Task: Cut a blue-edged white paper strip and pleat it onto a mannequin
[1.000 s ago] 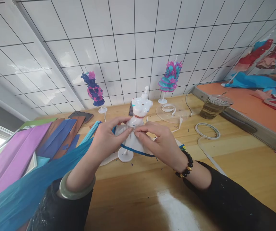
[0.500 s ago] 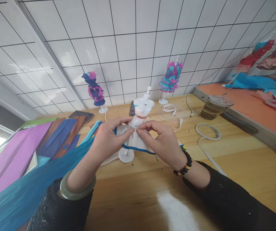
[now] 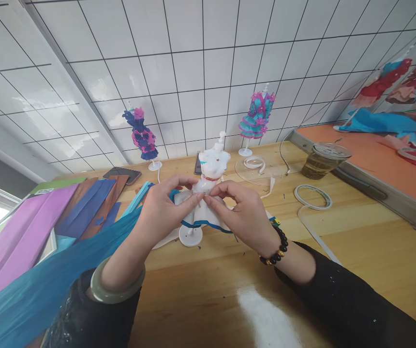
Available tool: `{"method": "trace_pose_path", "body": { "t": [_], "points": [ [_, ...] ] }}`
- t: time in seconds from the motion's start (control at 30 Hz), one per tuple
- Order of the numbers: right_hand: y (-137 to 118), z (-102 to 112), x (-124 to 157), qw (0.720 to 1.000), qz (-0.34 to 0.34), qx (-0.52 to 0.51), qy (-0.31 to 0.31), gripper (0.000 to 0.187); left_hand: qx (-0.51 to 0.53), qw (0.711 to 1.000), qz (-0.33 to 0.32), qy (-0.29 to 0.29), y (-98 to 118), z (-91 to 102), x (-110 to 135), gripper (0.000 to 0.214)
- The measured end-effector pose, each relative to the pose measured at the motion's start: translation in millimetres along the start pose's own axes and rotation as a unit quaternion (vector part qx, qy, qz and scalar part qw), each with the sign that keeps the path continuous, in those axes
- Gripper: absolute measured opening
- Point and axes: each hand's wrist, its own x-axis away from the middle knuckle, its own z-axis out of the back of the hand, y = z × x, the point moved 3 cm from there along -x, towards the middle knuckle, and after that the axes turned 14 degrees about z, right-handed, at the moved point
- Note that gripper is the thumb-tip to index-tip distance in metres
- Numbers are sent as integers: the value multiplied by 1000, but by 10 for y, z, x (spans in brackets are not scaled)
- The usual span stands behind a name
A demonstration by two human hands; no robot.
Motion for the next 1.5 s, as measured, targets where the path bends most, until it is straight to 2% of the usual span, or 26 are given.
{"method": "trace_pose_path", "body": {
  "t": [0.1, 0.23, 0.3, 0.4, 0.47, 0.57, 0.8, 0.97, 1.07, 1.13, 1.2, 1.27, 1.33, 1.4, 1.5],
  "points": [
    [-35, 10, 10, 999, 36, 33, -19, 6, 28, 1000, -3, 2, -3, -1, -8, 17],
    [-135, 39, 14, 982, 131, 130, -26, 14, 52, 999, 9, 6, -47, 19, -48, 17],
    [-198, 41, 18, 964, 200, 174, -18, 22, 60, 998, 18, 3, -75, 28, -68, 17],
    [-267, -1, 36, 927, 301, 221, -41, 31, 65, 998, 24, 3, -97, 38, -86, 18],
    [-285, -33, 49, 906, 339, 248, -52, 26, 68, 997, 26, 3, -100, 42, -91, 18],
    [-299, -63, 66, 888, 368, 272, -43, 9, 74, 997, 29, -6, -102, 40, -97, 18],
    [-313, -190, 132, 862, 416, 277, -86, 16, 82, 996, 28, -11, -144, 59, -121, 21],
    [-267, -230, 144, 861, 412, 282, -102, 17, 82, 996, 32, -11, -163, 58, -132, 21],
    [-261, -220, 144, 870, 405, 256, -117, 14, 79, 996, 29, -9, -166, 55, -134, 20],
    [-268, -189, 142, 889, 392, 205, -118, 15, 75, 997, 29, -8, -165, 58, -132, 20],
    [-252, -131, 122, 924, 348, 134, -88, 17, 75, 997, 30, -9, -163, 63, -127, 20],
    [-172, -58, 81, 966, 246, 71, -30, 11, 78, 996, 30, -15, -160, 66, -121, 21],
    [-30, -4, 44, 994, 107, 25, 23, 7, 81, 996, 28, -22, -160, 64, -116, 22],
    [125, 1, 25, 999, -27, -32, 32, 19, 82, 996, 24, -26, -162, 60, -112, 23],
    [258, -68, 22, 975, -158, -151, -36, 49, 74, 997, 17, -27, -155, 54, -100, 23]
  ]
}}
